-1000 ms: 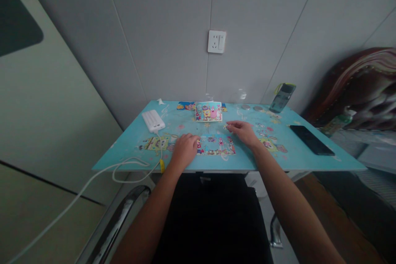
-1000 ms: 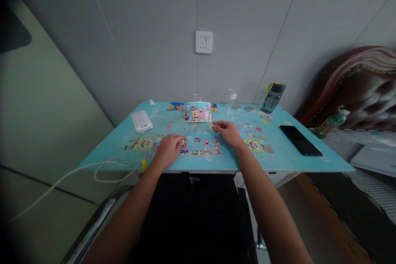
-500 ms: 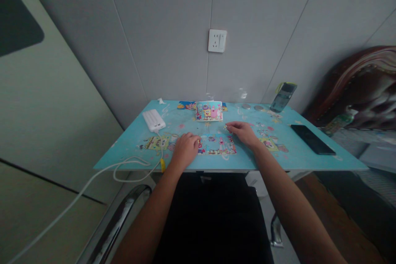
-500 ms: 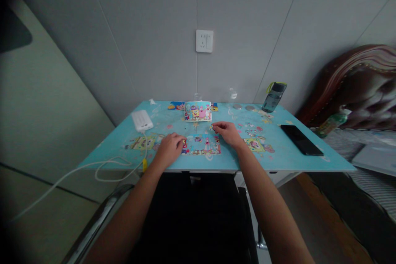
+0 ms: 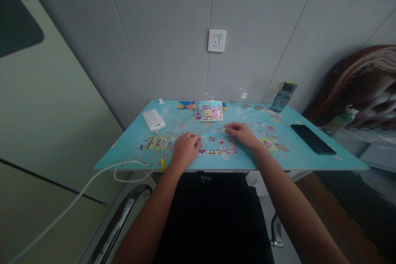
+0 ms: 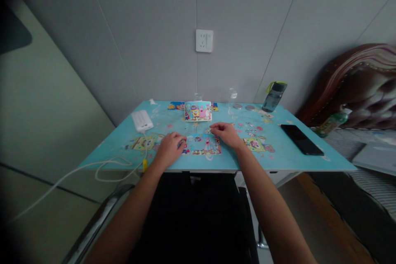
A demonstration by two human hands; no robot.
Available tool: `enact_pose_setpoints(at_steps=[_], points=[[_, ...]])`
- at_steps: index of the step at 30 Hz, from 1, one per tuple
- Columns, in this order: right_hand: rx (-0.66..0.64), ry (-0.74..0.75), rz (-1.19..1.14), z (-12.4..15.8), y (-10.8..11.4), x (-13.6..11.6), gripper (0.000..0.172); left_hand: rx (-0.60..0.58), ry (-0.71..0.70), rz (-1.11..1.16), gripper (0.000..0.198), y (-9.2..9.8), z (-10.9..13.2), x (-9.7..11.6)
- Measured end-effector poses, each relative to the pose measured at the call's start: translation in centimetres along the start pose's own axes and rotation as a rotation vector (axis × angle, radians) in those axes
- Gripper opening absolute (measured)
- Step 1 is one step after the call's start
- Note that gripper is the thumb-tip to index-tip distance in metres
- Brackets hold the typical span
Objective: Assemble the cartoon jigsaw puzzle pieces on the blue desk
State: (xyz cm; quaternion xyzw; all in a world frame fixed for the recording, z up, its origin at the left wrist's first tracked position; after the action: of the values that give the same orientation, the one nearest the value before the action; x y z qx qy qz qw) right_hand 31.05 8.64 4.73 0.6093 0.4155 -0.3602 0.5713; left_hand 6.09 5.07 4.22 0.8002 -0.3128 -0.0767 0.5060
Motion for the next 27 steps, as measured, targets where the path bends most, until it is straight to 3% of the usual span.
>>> enact_pose_setpoints(at_steps=[5, 9, 13, 19, 27], points=[[0.036, 0.059, 0.132, 1.4, -1.7, -2.1, 0.030, 0.041, -0.082, 0.004, 0.026, 1.0, 0.1, 1.5], [-0.051, 0.028, 0.194, 2.1, -4.2, -2.6, 0.022, 0.003, -0.217, 0.056, 0.032, 1.4, 0.2, 3.4], [-0.106, 0.009, 0.240, 2.3, -5.4, -2.7, 0.018, -0.033, -0.295, 0.094, 0.035, 1.6, 0.3, 4.4], [-0.111, -0.031, 0.087, 2.3, -5.7, -3.3, 0.016, -0.023, -0.314, 0.133, 0.038, 1.6, 0.1, 4.5], [-0.141, -0.136, -0.050, 3.4, -6.8, -3.3, 0.025, 0.009, -0.332, 0.092, 0.026, 1.2, -0.1, 4.3]])
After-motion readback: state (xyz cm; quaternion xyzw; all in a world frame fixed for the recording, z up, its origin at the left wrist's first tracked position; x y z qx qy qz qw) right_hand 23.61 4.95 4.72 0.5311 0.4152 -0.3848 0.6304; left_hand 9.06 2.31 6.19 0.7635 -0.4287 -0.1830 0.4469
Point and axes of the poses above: each hand's wrist, its own z-axis away from the middle knuckle, its own y-axis out of the back of the hand, x = y × z, the point moved 8 cm from there along -z, towards the middle knuckle, and after that the axes turned 7 degrees about -y, right-handed, at the moved point
